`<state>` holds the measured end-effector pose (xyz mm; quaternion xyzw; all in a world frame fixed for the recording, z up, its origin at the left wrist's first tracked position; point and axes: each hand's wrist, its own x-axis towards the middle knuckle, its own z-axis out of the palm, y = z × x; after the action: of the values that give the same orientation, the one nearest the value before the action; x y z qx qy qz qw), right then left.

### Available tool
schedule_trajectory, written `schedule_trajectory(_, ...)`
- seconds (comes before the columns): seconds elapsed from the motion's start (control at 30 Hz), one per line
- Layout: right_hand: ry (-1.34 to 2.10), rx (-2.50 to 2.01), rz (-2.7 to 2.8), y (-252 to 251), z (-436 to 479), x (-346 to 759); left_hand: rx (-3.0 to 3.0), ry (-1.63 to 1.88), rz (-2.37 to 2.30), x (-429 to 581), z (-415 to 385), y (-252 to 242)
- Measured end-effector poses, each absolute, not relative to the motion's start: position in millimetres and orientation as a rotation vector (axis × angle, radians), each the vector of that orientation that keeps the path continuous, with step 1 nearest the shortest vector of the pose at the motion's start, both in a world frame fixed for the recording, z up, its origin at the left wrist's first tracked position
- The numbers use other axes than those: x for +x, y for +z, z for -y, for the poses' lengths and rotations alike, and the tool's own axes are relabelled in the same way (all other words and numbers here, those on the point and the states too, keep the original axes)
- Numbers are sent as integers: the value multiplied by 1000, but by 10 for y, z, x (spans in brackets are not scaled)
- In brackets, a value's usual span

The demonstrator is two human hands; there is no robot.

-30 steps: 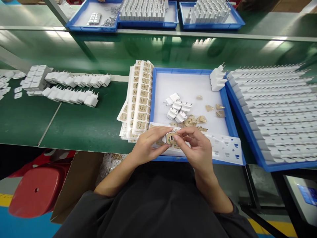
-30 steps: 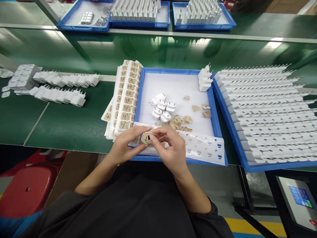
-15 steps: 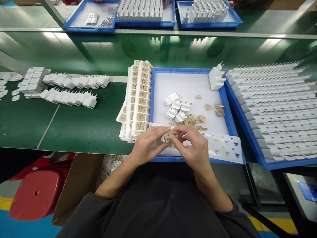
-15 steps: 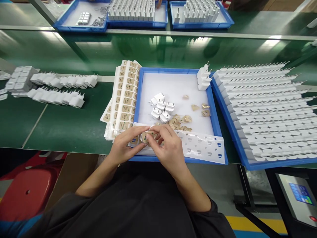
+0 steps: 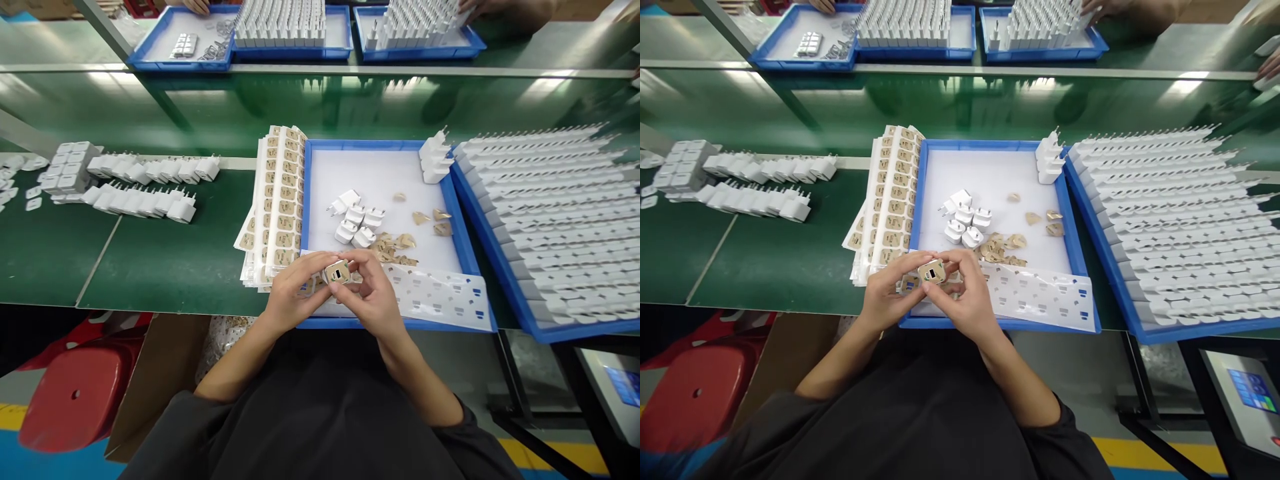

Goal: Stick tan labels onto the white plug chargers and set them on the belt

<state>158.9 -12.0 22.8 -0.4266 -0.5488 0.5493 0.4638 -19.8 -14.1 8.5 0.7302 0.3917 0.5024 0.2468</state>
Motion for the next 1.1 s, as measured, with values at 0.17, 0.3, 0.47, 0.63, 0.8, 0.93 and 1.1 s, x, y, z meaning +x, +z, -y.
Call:
schedule_trajectory(0.17, 1539, -879, 1218, 160, 74, 1585, 1907, 1378, -1082, -219, 155, 33)
schedule_trajectory(0.3, 1482, -929, 1140, 162, 70, 1500, 1962, 1445, -1088, -185, 156, 22)
schedule_trajectory(0.47, 1323, -1030, 1173, 206, 85, 1372, 2124, 1510, -1131, -104, 146, 30)
schedule_trajectory(0.63, 1223, -1040, 1215, 189, 70, 1332, 2220, 1573, -1105, -80, 127, 19)
schedule_trajectory(0.8, 1352, -988, 1106, 135, 52, 1344, 2184, 1567, -1138, -95, 141, -20)
schedule_trajectory(0.93, 1451, -992, 1056, 107, 50, 1360, 2124, 1561, -1134, -111, 147, -55)
schedule_trajectory(1.1, 1429, -969, 1017, 135, 56, 1337, 2167, 1586, -1084, -116, 135, -71)
